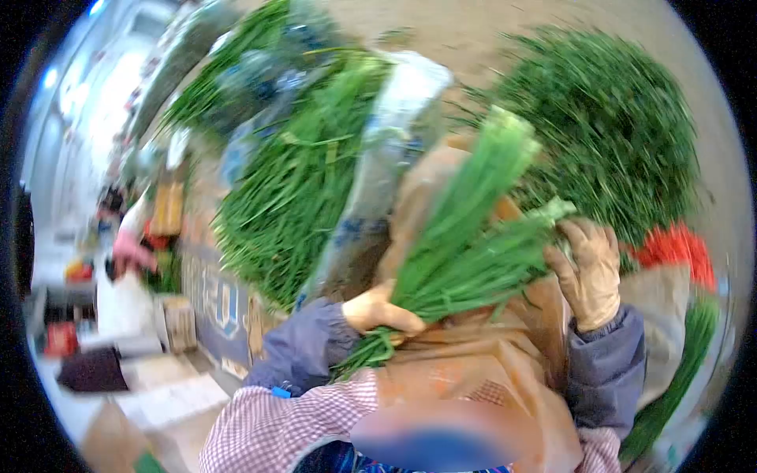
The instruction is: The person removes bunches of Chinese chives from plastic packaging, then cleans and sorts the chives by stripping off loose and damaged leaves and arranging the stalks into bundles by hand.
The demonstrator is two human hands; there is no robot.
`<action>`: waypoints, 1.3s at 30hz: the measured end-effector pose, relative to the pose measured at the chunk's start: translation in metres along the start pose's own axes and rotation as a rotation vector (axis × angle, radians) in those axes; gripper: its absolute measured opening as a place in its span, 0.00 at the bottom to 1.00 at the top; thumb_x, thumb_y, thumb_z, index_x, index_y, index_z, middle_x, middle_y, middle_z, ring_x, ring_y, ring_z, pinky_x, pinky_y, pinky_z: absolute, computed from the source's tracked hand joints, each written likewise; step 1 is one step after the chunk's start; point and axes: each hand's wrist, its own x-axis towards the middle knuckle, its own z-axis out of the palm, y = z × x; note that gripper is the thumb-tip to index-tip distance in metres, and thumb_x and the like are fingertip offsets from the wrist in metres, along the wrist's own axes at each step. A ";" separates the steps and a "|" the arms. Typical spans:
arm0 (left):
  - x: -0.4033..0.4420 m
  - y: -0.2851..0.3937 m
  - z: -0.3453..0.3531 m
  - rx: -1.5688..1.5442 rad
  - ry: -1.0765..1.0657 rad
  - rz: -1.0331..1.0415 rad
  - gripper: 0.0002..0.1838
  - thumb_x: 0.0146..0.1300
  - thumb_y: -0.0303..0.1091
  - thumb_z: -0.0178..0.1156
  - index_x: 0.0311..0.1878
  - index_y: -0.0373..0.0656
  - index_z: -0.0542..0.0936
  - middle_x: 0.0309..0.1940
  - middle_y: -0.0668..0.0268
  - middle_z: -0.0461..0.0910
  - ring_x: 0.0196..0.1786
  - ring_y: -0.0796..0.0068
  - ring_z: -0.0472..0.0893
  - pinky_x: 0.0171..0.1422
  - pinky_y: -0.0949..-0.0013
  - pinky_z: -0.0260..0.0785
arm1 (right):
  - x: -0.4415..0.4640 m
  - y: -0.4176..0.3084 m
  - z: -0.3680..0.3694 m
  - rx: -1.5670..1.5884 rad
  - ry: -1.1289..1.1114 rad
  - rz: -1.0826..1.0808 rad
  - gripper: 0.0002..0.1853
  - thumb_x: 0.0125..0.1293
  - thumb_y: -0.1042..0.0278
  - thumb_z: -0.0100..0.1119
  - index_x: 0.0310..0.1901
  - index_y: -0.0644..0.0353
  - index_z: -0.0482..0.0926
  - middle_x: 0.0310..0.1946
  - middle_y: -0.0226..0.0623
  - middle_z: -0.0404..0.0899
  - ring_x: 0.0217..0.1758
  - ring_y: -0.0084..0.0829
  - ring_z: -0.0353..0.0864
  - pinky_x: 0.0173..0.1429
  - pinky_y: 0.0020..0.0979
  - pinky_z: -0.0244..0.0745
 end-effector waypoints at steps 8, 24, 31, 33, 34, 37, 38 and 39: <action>0.021 -0.035 -0.021 0.006 -0.230 0.261 0.34 0.52 0.28 0.68 0.64 0.38 0.70 0.60 0.63 0.75 0.59 0.73 0.72 0.67 0.68 0.61 | -0.007 0.034 0.047 1.145 -0.187 0.545 0.08 0.66 0.72 0.58 0.44 0.65 0.79 0.40 0.31 0.79 0.42 0.25 0.75 0.50 0.29 0.70; 0.012 -0.026 -0.018 0.000 -0.233 0.306 0.30 0.52 0.29 0.67 0.60 0.35 0.74 0.47 0.65 0.81 0.46 0.77 0.75 0.53 0.71 0.69 | 0.003 0.032 0.064 1.030 -0.185 0.452 0.10 0.69 0.67 0.58 0.44 0.67 0.79 0.35 0.24 0.79 0.36 0.19 0.73 0.43 0.23 0.69; 0.016 -0.033 -0.018 0.074 -0.103 0.310 0.34 0.52 0.30 0.68 0.64 0.36 0.70 0.53 0.63 0.79 0.51 0.73 0.75 0.59 0.68 0.67 | 0.002 0.047 0.069 0.780 -0.223 0.333 0.10 0.69 0.77 0.51 0.48 0.70 0.79 0.34 0.28 0.80 0.37 0.19 0.73 0.43 0.24 0.71; 0.009 -0.031 -0.018 0.155 -0.019 0.274 0.35 0.52 0.30 0.68 0.65 0.35 0.68 0.52 0.61 0.79 0.51 0.71 0.75 0.58 0.67 0.67 | 0.005 0.035 0.067 0.643 -0.100 0.421 0.10 0.69 0.78 0.50 0.48 0.70 0.78 0.33 0.29 0.80 0.37 0.19 0.74 0.42 0.25 0.72; 0.011 -0.030 -0.019 0.161 -0.030 0.278 0.35 0.52 0.30 0.68 0.65 0.35 0.68 0.51 0.61 0.79 0.50 0.71 0.76 0.57 0.67 0.68 | -0.001 0.040 0.066 0.632 -0.058 0.429 0.11 0.68 0.79 0.51 0.49 0.70 0.78 0.31 0.33 0.81 0.36 0.21 0.74 0.41 0.27 0.73; 0.007 -0.014 -0.015 -0.020 -0.154 0.193 0.33 0.51 0.30 0.68 0.61 0.35 0.70 0.36 0.61 0.79 0.31 0.74 0.76 0.36 0.70 0.70 | 0.003 0.062 0.065 0.269 0.160 0.431 0.13 0.69 0.62 0.54 0.44 0.63 0.79 0.36 0.53 0.80 0.36 0.48 0.81 0.40 0.38 0.75; 0.003 -0.007 -0.014 -0.065 -0.174 0.139 0.33 0.51 0.30 0.68 0.61 0.35 0.69 0.32 0.62 0.78 0.26 0.75 0.75 0.29 0.72 0.68 | 0.002 0.082 0.069 0.231 0.231 0.600 0.13 0.68 0.62 0.55 0.45 0.64 0.79 0.33 0.50 0.80 0.32 0.44 0.81 0.39 0.37 0.75; 0.004 -0.014 -0.022 -0.116 -0.193 0.102 0.34 0.50 0.30 0.68 0.62 0.37 0.68 0.31 0.64 0.77 0.23 0.77 0.73 0.24 0.73 0.65 | -0.005 0.112 0.073 0.330 0.325 0.670 0.13 0.69 0.61 0.55 0.44 0.62 0.80 0.28 0.43 0.80 0.27 0.35 0.79 0.34 0.34 0.73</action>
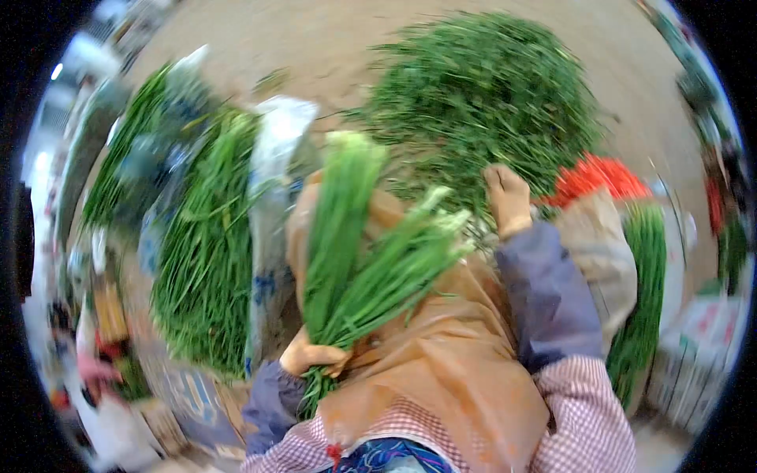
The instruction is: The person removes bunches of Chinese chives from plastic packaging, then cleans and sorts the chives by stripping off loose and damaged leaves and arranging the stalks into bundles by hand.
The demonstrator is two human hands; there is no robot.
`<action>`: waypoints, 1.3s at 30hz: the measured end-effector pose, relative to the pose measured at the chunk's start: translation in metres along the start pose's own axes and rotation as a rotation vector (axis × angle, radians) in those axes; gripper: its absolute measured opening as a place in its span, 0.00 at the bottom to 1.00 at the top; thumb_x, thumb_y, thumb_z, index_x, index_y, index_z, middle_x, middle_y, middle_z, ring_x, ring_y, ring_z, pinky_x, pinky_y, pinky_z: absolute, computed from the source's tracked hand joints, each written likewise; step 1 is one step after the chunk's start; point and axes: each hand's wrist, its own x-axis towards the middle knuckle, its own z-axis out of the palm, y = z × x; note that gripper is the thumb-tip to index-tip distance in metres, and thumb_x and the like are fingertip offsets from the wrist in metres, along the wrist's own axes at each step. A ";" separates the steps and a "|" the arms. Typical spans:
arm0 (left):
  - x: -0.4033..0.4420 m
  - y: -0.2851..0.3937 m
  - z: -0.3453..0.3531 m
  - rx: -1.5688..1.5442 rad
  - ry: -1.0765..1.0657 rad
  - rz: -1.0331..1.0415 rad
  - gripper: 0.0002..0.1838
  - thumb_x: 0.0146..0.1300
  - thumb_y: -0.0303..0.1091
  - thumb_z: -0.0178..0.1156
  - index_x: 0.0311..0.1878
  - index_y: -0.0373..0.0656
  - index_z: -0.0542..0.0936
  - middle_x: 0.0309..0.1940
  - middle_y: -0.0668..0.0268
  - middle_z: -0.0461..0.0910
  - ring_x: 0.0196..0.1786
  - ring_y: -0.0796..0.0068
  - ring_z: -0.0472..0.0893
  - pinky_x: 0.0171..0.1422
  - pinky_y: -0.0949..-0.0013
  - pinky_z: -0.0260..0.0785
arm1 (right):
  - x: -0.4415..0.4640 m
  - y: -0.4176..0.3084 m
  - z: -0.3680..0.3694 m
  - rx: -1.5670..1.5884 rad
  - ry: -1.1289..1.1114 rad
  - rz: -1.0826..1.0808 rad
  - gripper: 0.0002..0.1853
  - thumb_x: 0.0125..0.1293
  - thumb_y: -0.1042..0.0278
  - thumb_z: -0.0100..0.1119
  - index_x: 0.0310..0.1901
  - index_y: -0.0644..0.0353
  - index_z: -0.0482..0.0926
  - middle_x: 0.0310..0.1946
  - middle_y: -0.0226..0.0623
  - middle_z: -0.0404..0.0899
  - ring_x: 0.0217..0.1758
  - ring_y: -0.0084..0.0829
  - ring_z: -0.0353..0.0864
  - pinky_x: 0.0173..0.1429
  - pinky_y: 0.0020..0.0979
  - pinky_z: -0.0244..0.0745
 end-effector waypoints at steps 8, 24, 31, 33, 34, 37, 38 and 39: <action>0.008 -0.016 -0.010 -0.049 -0.007 0.007 0.28 0.49 0.32 0.69 0.52 0.33 0.71 0.20 0.60 0.74 0.13 0.73 0.68 0.18 0.69 0.63 | -0.043 -0.053 -0.007 0.959 -0.615 0.421 0.21 0.71 0.51 0.53 0.54 0.60 0.75 0.32 0.31 0.82 0.30 0.21 0.79 0.33 0.25 0.76; 0.011 -0.023 -0.023 -0.186 -0.162 0.058 0.19 0.56 0.32 0.66 0.46 0.33 0.72 0.22 0.61 0.74 0.13 0.74 0.68 0.20 0.66 0.66 | -0.053 -0.079 -0.039 0.718 -0.474 0.480 0.13 0.63 0.54 0.66 0.36 0.55 0.82 0.19 0.20 0.71 0.16 0.13 0.62 0.19 0.19 0.54; 0.010 -0.043 -0.043 -0.321 -0.176 0.028 0.22 0.55 0.30 0.66 0.50 0.33 0.70 0.23 0.61 0.74 0.13 0.74 0.67 0.21 0.67 0.66 | -0.046 -0.067 -0.025 0.825 -0.493 0.458 0.12 0.62 0.54 0.66 0.37 0.54 0.83 0.23 0.22 0.77 0.23 0.14 0.69 0.24 0.19 0.62; 0.011 -0.038 -0.040 -0.286 -0.184 0.030 0.22 0.55 0.30 0.65 0.50 0.33 0.70 0.23 0.61 0.74 0.13 0.73 0.67 0.21 0.67 0.65 | -0.046 -0.071 -0.024 0.791 -0.483 0.389 0.13 0.62 0.54 0.66 0.38 0.55 0.83 0.24 0.22 0.78 0.24 0.14 0.71 0.25 0.19 0.63; 0.011 -0.031 -0.034 -0.264 -0.185 0.029 0.21 0.56 0.30 0.65 0.50 0.33 0.70 0.23 0.61 0.74 0.13 0.73 0.68 0.21 0.66 0.65 | -0.046 -0.074 -0.026 0.775 -0.479 0.357 0.13 0.62 0.54 0.66 0.38 0.55 0.83 0.25 0.23 0.79 0.25 0.14 0.72 0.25 0.19 0.63; 0.009 -0.027 -0.030 -0.204 -0.190 0.044 0.20 0.57 0.30 0.64 0.50 0.33 0.70 0.24 0.60 0.74 0.14 0.72 0.68 0.22 0.65 0.65 | -0.044 -0.067 -0.025 0.787 -0.463 0.256 0.09 0.61 0.61 0.67 0.37 0.56 0.83 0.26 0.23 0.80 0.28 0.14 0.74 0.30 0.20 0.68; 0.009 -0.027 -0.030 -0.185 -0.193 0.052 0.20 0.57 0.30 0.64 0.49 0.33 0.70 0.24 0.59 0.74 0.14 0.72 0.69 0.22 0.64 0.65 | -0.044 -0.064 -0.023 0.794 -0.453 0.205 0.08 0.61 0.62 0.67 0.36 0.57 0.83 0.26 0.23 0.80 0.29 0.14 0.74 0.32 0.20 0.69; 0.009 -0.028 -0.030 -0.189 -0.200 0.057 0.20 0.57 0.31 0.63 0.49 0.33 0.70 0.24 0.59 0.74 0.14 0.71 0.69 0.22 0.64 0.65 | -0.043 -0.066 -0.027 0.795 -0.484 0.230 0.07 0.60 0.65 0.68 0.36 0.58 0.83 0.27 0.23 0.80 0.30 0.16 0.75 0.36 0.21 0.71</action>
